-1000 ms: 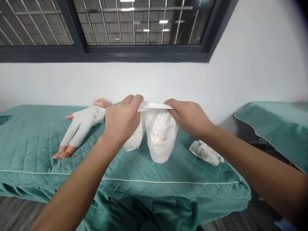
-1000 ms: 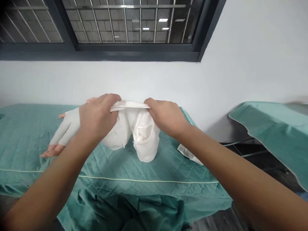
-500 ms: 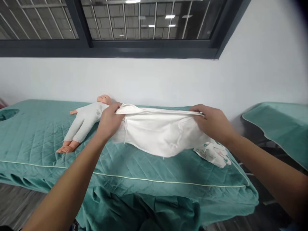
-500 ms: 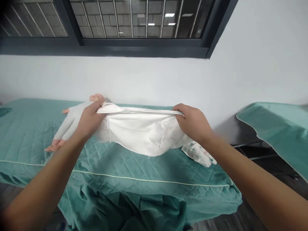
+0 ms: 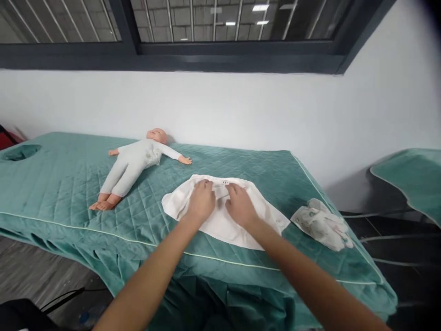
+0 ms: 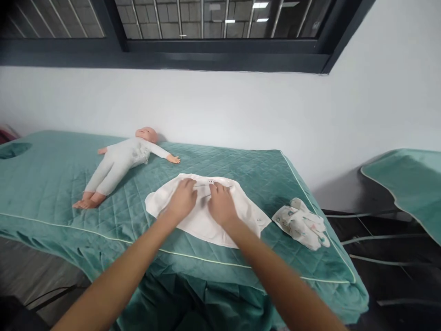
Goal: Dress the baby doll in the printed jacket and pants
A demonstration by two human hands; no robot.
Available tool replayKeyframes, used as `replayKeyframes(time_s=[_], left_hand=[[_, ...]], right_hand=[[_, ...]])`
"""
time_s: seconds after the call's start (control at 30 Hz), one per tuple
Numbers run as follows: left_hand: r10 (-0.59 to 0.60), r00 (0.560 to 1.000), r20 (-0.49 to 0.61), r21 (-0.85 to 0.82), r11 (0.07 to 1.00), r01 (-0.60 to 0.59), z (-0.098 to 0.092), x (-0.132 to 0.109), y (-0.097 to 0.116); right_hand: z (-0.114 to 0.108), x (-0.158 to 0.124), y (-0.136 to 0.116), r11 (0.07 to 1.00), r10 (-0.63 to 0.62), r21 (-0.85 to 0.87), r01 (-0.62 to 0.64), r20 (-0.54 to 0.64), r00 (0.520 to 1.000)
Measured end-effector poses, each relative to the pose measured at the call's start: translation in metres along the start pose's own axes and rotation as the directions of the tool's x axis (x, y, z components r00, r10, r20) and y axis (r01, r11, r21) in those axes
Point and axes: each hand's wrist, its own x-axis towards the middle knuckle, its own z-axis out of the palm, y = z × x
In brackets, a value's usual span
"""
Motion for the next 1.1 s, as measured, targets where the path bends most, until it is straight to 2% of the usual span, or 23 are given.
replayKeyframes(time_s=[0.07,0.13,0.27,0.37,0.5,0.6,0.7,0.8,0.87,1.0,1.1], left_hand=[[-0.046,0.998,0.050,-0.051,0.998,0.049,0.021,-0.001,0.003],[-0.132,0.988,0.078,-0.020,0.991,0.134,0.031,0.005,0.002],[-0.256,0.965,0.061,0.058,0.966,0.253,0.034,0.018,0.000],[-0.338,0.941,-0.030,0.096,0.936,0.339,0.033,0.017,0.003],[-0.360,0.919,-0.159,0.043,0.928,0.371,0.035,0.006,0.005],[-0.358,0.910,-0.209,-0.009,0.931,0.365,0.036,0.003,0.001],[-0.377,0.903,-0.207,-0.087,0.926,0.366,0.035,0.008,-0.003],[-0.425,0.893,-0.148,-0.184,0.899,0.397,0.034,0.018,-0.007],[-0.455,0.879,-0.141,-0.263,0.874,0.410,0.034,0.027,-0.007],[-0.531,0.827,-0.183,-0.450,0.793,0.410,0.038,0.052,-0.001],[-0.534,0.824,-0.190,-0.488,0.779,0.393,0.044,0.072,0.001]], right_hand=[[0.024,-0.007,-0.016,0.987,0.113,0.118,-0.110,-0.017,0.993],[0.035,-0.007,-0.026,0.950,0.277,0.157,-0.271,-0.017,0.961],[0.031,0.004,-0.035,0.856,0.502,0.144,-0.496,-0.005,0.865],[0.024,0.008,-0.036,0.800,0.591,0.144,-0.582,-0.020,0.807],[0.021,0.008,-0.034,0.744,0.665,0.168,-0.646,-0.104,0.740],[0.019,0.013,-0.031,0.698,0.709,0.278,-0.660,-0.142,0.691],[0.016,0.026,-0.026,0.617,0.760,0.497,-0.611,-0.172,0.627],[0.016,0.040,-0.021,0.575,0.792,0.591,-0.566,-0.227,0.567],[0.018,0.049,-0.019,0.580,0.792,0.585,-0.567,-0.240,0.562],[0.018,0.068,-0.011,0.606,0.774,0.529,-0.594,-0.219,0.594],[0.018,0.084,0.001,0.633,0.758,0.468,-0.617,-0.210,0.618]])
